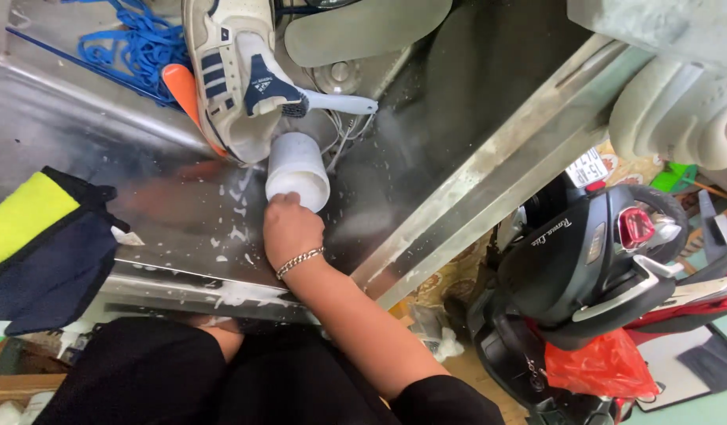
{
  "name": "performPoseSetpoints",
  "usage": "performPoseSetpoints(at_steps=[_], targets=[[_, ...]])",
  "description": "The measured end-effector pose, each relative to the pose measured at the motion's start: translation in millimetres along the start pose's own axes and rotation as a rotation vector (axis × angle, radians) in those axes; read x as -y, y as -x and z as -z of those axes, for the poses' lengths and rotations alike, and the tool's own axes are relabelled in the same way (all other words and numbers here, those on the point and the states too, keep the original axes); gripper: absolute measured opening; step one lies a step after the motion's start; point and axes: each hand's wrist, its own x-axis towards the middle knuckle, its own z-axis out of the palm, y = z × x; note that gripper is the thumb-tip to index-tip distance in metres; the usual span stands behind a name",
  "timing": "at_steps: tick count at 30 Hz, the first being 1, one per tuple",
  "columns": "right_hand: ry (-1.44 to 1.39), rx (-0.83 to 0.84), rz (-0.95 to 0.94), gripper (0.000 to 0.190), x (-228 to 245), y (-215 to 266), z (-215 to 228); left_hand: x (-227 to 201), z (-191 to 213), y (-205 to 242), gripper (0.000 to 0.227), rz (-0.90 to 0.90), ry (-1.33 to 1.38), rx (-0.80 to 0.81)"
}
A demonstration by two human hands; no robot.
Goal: The person cleans a shoe and an insole using a brush and a cleaning solution, then fills a cup with water from a dispenser and rinses the items in a sink.
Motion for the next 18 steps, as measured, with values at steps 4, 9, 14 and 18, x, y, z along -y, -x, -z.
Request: performPoseSetpoints(at_steps=[4, 9, 14, 18], targets=[[-0.137, -0.059, 0.01, 0.019, -6, 2, 19, -12, 0, -8, 0.058, -0.003, -0.022, 0.022], [-0.362, -0.408, 0.18, 0.02, -10, 4, 59, -21, 24, -9, 0.057, -0.003, -0.059, 0.027], [-0.261, -0.526, 0.427, 0.026, -2, -27, 59, -15, 39, -9, 0.056, -0.054, -0.098, 0.041], [-0.017, -0.467, 0.416, 0.036, 13, -58, 31, 0, 32, -16, 0.055, -0.098, -0.138, 0.02]])
